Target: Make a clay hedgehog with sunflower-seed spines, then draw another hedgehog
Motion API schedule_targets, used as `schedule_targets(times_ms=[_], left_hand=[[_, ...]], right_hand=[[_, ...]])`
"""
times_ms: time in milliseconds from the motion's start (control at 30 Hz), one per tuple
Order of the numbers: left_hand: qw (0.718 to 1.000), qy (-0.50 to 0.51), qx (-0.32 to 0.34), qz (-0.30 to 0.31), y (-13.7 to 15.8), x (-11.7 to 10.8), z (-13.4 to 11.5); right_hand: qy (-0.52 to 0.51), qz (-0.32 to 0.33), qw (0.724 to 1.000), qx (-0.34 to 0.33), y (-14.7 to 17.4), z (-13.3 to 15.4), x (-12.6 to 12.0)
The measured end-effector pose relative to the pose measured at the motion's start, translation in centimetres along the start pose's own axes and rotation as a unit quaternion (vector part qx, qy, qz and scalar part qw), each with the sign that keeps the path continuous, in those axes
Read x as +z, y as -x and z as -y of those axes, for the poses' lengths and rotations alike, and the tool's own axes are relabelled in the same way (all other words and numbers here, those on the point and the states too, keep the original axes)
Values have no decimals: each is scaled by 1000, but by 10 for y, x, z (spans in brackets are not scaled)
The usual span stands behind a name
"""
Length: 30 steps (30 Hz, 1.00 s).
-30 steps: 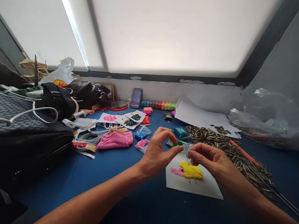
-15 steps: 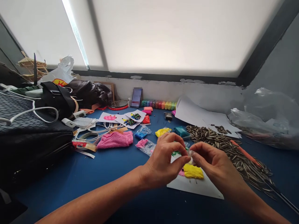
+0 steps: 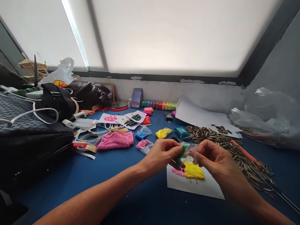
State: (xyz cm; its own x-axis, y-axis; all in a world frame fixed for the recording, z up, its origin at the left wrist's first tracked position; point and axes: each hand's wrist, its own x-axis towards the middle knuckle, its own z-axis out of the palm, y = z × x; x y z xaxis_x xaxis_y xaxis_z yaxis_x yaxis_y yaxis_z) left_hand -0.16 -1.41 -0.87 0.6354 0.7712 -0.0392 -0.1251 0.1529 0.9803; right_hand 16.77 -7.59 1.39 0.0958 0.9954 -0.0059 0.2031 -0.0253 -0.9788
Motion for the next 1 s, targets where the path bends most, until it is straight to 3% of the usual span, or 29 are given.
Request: schedule_targets(times_ms=[333, 533, 733, 867, 1000], left_hand=[[998, 29, 8, -49, -1, -1, -1], [998, 44, 16, -45, -2, -2, 2], [999, 14, 29, -35, -1, -2, 5], [999, -12, 31, -11, 0, -1, 1], [999, -16, 23, -36, -1, -2, 0]], right_hand=[[59, -15, 993, -104, -2, -2, -2], [14, 8, 999, 34, -3, 0, -2], [48, 67, 996, 29, -5, 0, -4], [4, 51, 997, 56, -3, 2, -3], [-56, 44, 995, 77, -1, 1, -2]])
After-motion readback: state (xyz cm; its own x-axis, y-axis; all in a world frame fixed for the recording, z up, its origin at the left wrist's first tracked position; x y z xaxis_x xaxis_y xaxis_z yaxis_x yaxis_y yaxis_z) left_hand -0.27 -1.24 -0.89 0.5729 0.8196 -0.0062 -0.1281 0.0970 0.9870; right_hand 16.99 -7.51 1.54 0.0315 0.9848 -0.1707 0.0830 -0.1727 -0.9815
